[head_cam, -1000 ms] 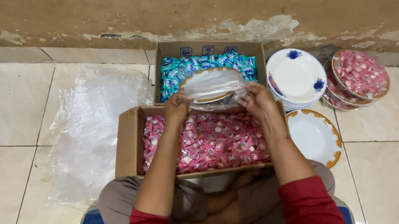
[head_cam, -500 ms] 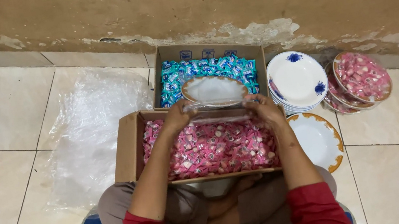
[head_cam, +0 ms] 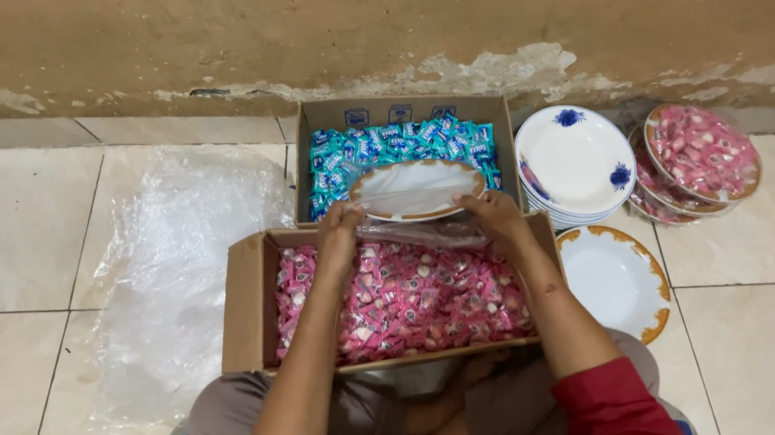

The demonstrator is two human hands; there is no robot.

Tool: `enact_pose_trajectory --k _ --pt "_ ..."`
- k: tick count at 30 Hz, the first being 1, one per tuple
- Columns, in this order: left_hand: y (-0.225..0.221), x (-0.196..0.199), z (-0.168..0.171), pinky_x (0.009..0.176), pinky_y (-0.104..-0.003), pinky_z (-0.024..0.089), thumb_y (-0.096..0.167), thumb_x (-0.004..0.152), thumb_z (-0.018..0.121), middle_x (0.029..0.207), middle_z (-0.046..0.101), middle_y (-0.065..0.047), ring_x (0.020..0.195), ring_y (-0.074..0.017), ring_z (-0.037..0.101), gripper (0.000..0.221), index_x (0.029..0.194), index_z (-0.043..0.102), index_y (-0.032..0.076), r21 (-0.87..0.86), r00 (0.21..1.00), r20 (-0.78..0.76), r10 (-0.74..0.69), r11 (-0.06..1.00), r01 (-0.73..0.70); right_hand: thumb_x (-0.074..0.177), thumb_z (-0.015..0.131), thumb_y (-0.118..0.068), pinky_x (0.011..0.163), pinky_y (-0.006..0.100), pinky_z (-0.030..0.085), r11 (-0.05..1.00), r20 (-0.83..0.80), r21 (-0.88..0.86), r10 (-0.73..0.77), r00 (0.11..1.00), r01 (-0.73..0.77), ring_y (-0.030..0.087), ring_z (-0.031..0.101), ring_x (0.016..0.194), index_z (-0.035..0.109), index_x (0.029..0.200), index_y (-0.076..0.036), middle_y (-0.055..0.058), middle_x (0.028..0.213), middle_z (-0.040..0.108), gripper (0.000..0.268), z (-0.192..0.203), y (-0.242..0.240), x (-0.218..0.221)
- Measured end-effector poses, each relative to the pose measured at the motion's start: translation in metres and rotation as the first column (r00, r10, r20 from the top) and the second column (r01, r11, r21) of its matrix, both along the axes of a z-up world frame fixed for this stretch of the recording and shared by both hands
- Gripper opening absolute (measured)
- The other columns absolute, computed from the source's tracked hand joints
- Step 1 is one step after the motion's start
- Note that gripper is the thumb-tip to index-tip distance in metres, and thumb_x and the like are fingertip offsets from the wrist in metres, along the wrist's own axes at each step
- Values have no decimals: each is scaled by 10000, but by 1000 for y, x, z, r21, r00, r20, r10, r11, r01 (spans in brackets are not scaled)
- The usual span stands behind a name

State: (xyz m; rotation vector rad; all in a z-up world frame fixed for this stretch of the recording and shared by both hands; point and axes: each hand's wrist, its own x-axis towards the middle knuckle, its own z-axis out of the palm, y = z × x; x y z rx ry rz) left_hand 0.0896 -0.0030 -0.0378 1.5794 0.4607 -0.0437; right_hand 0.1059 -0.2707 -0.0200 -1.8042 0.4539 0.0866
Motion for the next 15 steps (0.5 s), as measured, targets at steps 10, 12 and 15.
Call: enact_pose_trajectory --k 10,12,15 --pt "16 87 -54 770 -443 509 215 993 608 975 674 -197 925 -324 661 197 1114 688 82 156 983 73 -169 975 156 870 785 -595 516 410 529 957 42 -217 204 978 -191 292 690 606 614 986 -8 154 656 635 623 -102 -26 100" --pt "15 97 -81 806 -444 562 162 918 551 997 712 -149 967 -302 709 277 1133 716 104 263 962 -122 -243 927 268 953 580 -649 993 579 489 751 -183 -540 337 924 -381 480 634 1152 662 1083 32 296 1079 700 698 -71 -20 78" --pt "11 101 -73 1067 -500 465 115 863 646 1230 613 -177 1270 -371 592 368 1215 542 145 474 944 -64 -324 822 315 901 721 -512 886 604 547 606 -46 -779 203 978 -162 455 614 1128 503 1340 -149 190 1208 543 610 -56 -13 63"
